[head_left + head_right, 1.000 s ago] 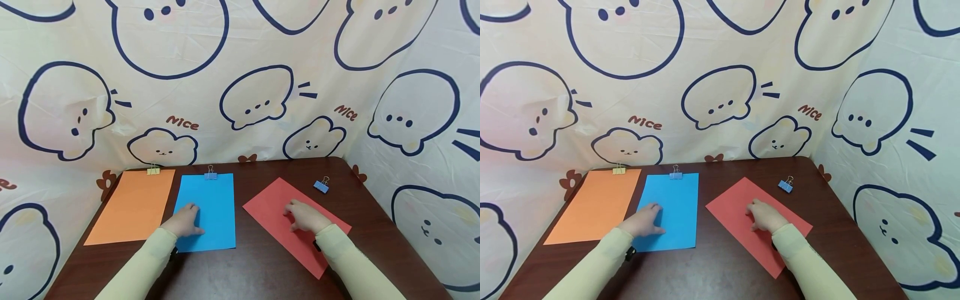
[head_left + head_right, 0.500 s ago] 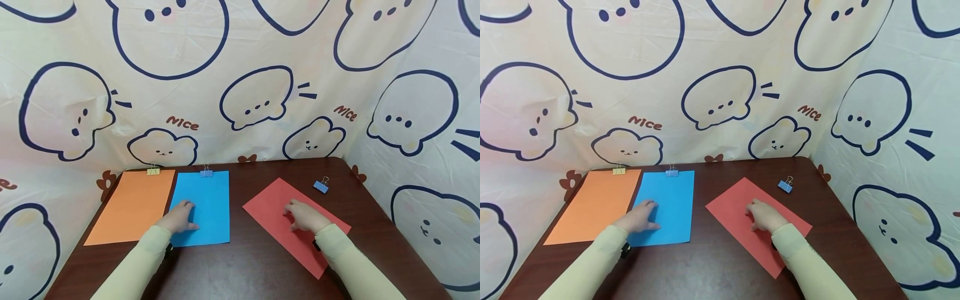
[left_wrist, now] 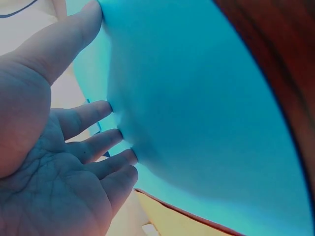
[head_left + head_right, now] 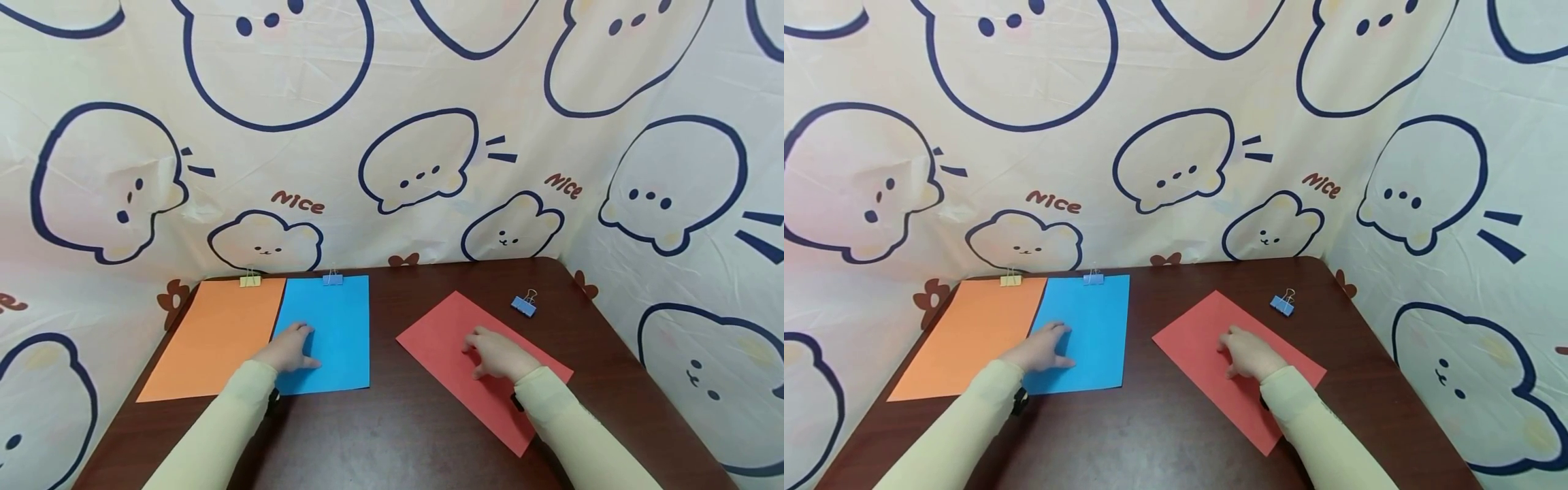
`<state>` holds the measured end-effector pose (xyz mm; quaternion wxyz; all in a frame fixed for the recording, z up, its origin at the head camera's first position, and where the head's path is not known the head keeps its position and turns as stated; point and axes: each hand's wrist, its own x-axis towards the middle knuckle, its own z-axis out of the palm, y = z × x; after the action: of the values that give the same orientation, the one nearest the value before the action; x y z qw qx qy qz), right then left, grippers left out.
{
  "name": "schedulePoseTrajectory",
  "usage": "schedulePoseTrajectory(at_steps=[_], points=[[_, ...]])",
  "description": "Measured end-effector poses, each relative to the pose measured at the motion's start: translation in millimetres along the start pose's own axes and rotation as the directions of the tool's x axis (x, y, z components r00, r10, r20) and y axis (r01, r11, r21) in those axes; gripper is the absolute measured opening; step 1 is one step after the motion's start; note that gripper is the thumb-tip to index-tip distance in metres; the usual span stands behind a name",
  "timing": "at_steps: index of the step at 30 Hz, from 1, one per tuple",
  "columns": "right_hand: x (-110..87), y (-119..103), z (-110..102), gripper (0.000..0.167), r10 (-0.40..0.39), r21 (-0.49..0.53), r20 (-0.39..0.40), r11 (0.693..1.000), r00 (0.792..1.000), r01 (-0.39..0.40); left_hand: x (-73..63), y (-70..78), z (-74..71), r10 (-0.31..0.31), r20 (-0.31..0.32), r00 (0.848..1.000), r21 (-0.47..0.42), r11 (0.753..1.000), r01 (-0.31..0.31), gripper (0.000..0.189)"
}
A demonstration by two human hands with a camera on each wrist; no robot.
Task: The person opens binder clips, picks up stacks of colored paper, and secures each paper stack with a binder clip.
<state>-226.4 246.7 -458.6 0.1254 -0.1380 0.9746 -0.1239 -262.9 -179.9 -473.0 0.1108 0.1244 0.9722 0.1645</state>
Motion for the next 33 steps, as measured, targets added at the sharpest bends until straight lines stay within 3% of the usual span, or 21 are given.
schedulePoseTrajectory(at_steps=[33], points=[[1.0, 2.7, 4.1, 0.044, 0.017, 0.011, -0.004, 1.0, 1.0, -0.017, 4.1, -7.9, -1.4, -0.01, -0.005, 1.0, -0.032, 0.999, 0.009, 0.082]])
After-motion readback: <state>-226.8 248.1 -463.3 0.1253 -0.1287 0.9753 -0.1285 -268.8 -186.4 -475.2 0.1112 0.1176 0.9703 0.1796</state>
